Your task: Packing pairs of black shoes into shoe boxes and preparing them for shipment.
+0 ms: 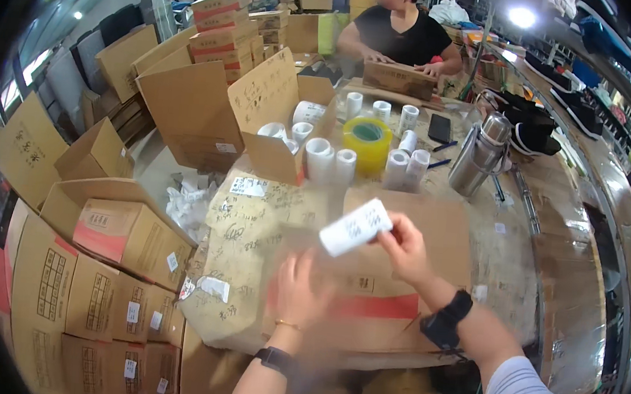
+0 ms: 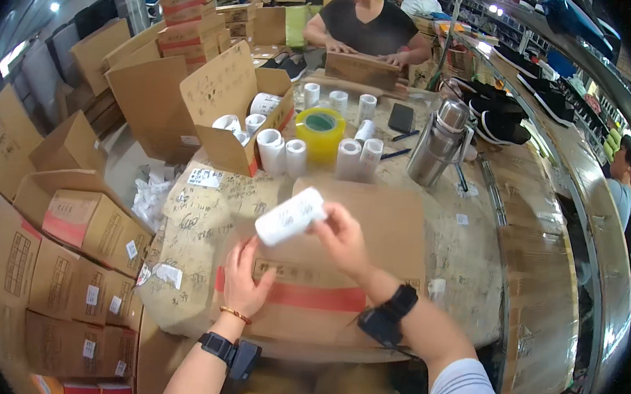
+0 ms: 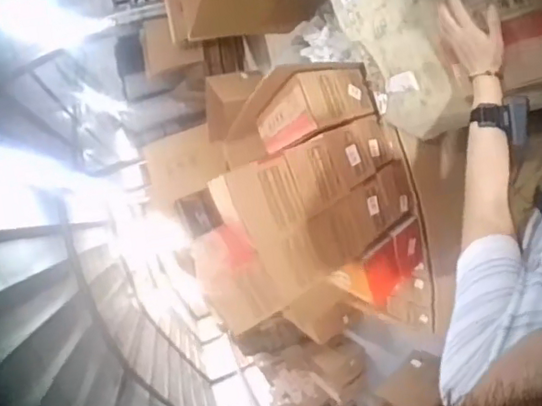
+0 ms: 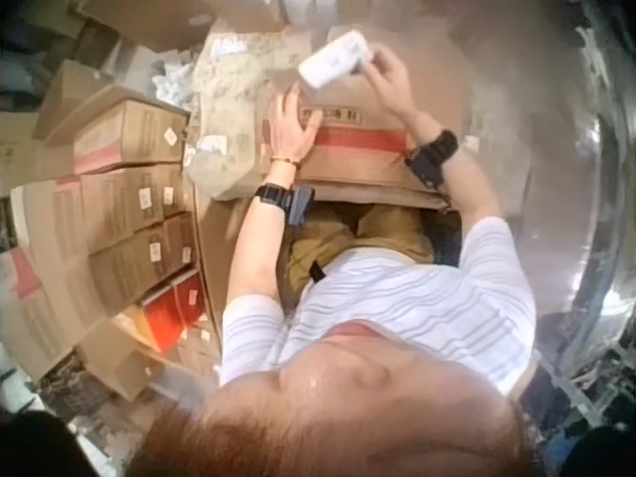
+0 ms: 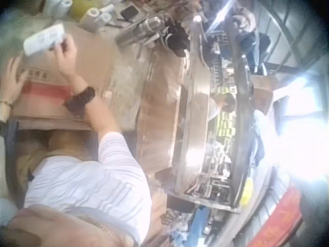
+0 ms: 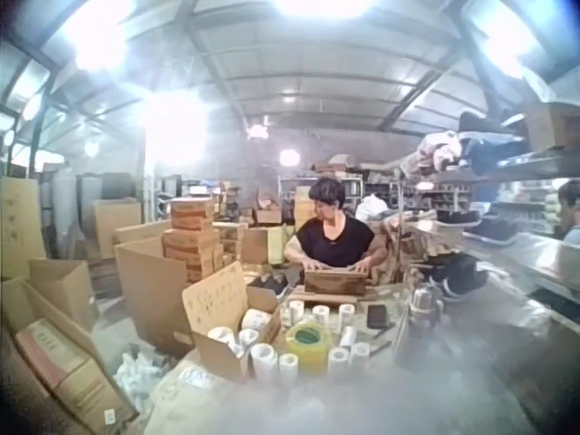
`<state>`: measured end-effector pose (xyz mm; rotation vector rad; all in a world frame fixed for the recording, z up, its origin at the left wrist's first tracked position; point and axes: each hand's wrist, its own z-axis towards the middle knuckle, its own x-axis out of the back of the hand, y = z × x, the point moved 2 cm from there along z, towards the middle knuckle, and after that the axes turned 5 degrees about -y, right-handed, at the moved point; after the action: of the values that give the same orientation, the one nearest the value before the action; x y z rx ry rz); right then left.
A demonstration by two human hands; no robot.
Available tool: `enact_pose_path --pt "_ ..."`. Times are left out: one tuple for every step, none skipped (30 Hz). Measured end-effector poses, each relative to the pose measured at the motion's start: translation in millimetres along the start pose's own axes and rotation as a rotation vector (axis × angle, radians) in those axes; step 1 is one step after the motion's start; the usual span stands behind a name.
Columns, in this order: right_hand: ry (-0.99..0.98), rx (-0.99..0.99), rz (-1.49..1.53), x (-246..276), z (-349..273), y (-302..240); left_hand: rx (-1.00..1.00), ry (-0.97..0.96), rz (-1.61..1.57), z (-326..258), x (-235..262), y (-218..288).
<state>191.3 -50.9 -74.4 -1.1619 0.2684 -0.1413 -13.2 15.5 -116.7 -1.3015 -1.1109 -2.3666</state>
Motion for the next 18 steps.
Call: enact_pose_path --pt "0.005 -0.003 0.007 -7.6 -18.1 -6.3 -0.023 0.041 -0.182 -1.8 0.1 -4.0" --pt "-0.053 0.01 0.005 -15.2 -31.6 -8.9 -0.02 0.034 -0.172 -3.2 2.1 -4.4" --pt "-0.111 0.022 0.005 -23.2 -44.3 -11.3 0.014 0.058 -0.544 -5.3 4.1 -5.0" --pt "-0.109 0.018 0.02 -30.7 -57.3 -13.1 0.054 0.084 -0.915 -9.1 5.9 -5.2" --pt "-0.11 0.042 -0.024 -32.2 -67.9 -16.9 0.058 0.077 -1.089 -11.0 14.7 11.0" --pt "-0.118 0.059 -0.065 -37.2 -77.0 -24.9 0.069 0.07 -1.085 -17.2 23.3 24.8" --pt "-0.092 -0.009 0.014 -44.6 -84.8 -33.5 0.056 -0.019 -1.232 -23.3 30.1 37.9" --pt "-0.081 -0.013 0.018 -45.7 -93.9 -35.8 0.037 -0.117 -1.381 -28.9 37.8 55.2" --pt "-0.071 0.007 -0.007 -48.5 -101.1 -36.3 0.083 -0.131 -1.098 -33.8 48.0 68.8" --pt "-0.062 0.026 -0.034 -51.6 -107.8 -37.1 0.091 -0.135 -1.094 -39.3 49.3 70.7" --pt "-0.067 0.024 -0.022 -57.0 -111.5 -37.5 0.05 -0.098 -0.968 -44.5 53.5 70.3" --pt "-0.036 -0.043 0.047 -61.8 -114.6 -37.6 0.009 -0.061 -0.842 -49.1 57.7 70.2" --pt "-0.007 -0.11 0.116 -66.2 -117.0 -36.8 0.017 -0.056 -0.832 -52.5 60.3 69.3" --pt "-0.016 -0.115 0.13 -70.5 -119.8 -37.3 0.031 -0.035 -0.845 -57.9 63.9 67.8" --pt "-0.05 -0.133 0.021 -72.9 -120.8 -38.2 0.045 -0.011 -0.856 -62.9 67.8 66.2" --pt "-0.088 -0.149 -0.087 -75.8 -122.2 -38.8 0.06 0.016 -0.865 -67.9 72.4 64.9" --pt "-0.106 -0.152 -0.07 -79.7 -124.6 -40.0 0.075 0.029 -0.849 -72.9 76.2 63.1" --pt "-0.088 -0.102 -0.182 -83.1 -126.7 -45.5 0.183 -0.023 -0.898 -78.1 78.3 60.8"
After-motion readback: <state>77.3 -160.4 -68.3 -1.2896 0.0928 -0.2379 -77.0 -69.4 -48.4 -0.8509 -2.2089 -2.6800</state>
